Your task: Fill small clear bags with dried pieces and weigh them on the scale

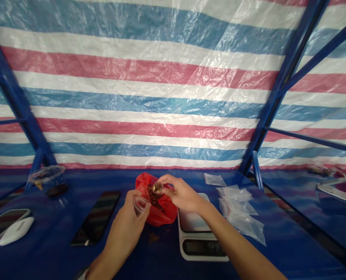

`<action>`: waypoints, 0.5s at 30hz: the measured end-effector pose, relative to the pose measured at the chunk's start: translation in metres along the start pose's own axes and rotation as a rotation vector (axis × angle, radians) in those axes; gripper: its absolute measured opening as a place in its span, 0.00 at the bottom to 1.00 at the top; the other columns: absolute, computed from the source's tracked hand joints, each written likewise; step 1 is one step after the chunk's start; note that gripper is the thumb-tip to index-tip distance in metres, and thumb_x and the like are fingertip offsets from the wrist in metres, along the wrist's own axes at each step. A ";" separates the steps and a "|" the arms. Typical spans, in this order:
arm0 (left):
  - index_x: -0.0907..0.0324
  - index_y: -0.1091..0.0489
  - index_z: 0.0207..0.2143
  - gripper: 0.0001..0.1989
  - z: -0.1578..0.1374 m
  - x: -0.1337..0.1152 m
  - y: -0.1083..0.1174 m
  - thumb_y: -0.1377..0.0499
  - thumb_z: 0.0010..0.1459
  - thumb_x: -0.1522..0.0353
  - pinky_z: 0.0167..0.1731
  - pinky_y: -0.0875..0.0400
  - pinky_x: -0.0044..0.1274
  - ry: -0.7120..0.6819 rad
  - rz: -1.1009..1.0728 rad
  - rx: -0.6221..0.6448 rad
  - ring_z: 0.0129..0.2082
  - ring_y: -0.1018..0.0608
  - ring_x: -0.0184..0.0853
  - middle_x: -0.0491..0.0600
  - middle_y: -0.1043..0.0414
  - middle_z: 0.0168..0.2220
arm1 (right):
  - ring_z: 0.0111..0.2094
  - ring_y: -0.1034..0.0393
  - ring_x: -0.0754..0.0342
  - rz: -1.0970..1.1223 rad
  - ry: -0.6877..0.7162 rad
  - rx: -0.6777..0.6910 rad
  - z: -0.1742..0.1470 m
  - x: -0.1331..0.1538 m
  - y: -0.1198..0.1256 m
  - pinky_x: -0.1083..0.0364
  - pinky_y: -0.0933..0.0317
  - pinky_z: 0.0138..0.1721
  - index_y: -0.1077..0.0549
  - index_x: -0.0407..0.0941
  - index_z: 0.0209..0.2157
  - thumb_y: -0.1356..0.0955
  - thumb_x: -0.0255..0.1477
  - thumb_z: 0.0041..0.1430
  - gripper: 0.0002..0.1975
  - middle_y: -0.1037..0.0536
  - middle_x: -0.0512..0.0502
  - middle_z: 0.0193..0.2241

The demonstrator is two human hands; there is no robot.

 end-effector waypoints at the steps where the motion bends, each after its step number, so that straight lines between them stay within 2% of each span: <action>1: 0.53 0.35 0.44 0.13 0.001 -0.002 -0.001 0.40 0.60 0.59 0.32 0.28 0.26 0.013 -0.005 0.007 0.31 0.18 0.41 0.46 0.21 0.33 | 0.47 0.23 0.53 0.021 0.021 -0.003 0.000 0.006 0.000 0.54 0.34 0.50 0.26 0.47 0.47 0.35 0.20 0.63 0.14 0.18 0.48 0.46; 3: 0.53 0.34 0.43 0.12 0.002 -0.006 -0.005 0.40 0.60 0.60 0.31 0.29 0.26 0.025 -0.008 0.021 0.31 0.18 0.41 0.46 0.21 0.33 | 0.46 0.24 0.54 -0.019 0.061 -0.001 0.000 0.021 0.000 0.55 0.35 0.50 0.26 0.48 0.47 0.34 0.20 0.62 0.14 0.19 0.49 0.45; 6: 0.53 0.33 0.43 0.12 0.005 -0.007 -0.010 0.39 0.60 0.59 0.31 0.30 0.25 0.021 -0.016 0.005 0.32 0.18 0.42 0.47 0.20 0.34 | 0.45 0.25 0.53 -0.205 0.136 0.023 -0.001 0.044 -0.003 0.54 0.36 0.51 0.24 0.48 0.44 0.34 0.18 0.61 0.15 0.19 0.50 0.43; 9: 0.53 0.32 0.44 0.14 0.007 -0.005 -0.013 0.38 0.59 0.57 0.32 0.30 0.26 0.003 -0.044 -0.036 0.34 0.18 0.43 0.48 0.20 0.35 | 0.48 0.27 0.53 -0.330 0.203 0.052 -0.002 0.057 -0.005 0.54 0.37 0.54 0.23 0.48 0.44 0.36 0.15 0.60 0.18 0.21 0.49 0.45; 12: 0.54 0.33 0.45 0.16 0.009 -0.002 -0.014 0.38 0.59 0.57 0.34 0.29 0.27 0.000 -0.066 -0.033 0.35 0.18 0.43 0.49 0.20 0.36 | 0.49 0.27 0.53 -0.313 0.191 0.041 -0.001 0.058 -0.006 0.55 0.37 0.54 0.23 0.48 0.44 0.36 0.14 0.59 0.19 0.21 0.48 0.47; 15: 0.53 0.34 0.47 0.15 0.010 0.001 -0.015 0.38 0.60 0.59 0.37 0.28 0.28 0.005 -0.102 -0.003 0.37 0.18 0.42 0.48 0.20 0.38 | 0.47 0.25 0.52 -0.213 0.117 0.013 0.000 0.051 -0.007 0.54 0.35 0.52 0.23 0.48 0.44 0.34 0.17 0.60 0.16 0.19 0.48 0.46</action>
Point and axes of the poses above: each hand's wrist, its own z-axis towards the middle knuckle, its own y-axis out of the back of the hand, x = y × z, the point moved 1 cm from there along z, towards the middle knuckle
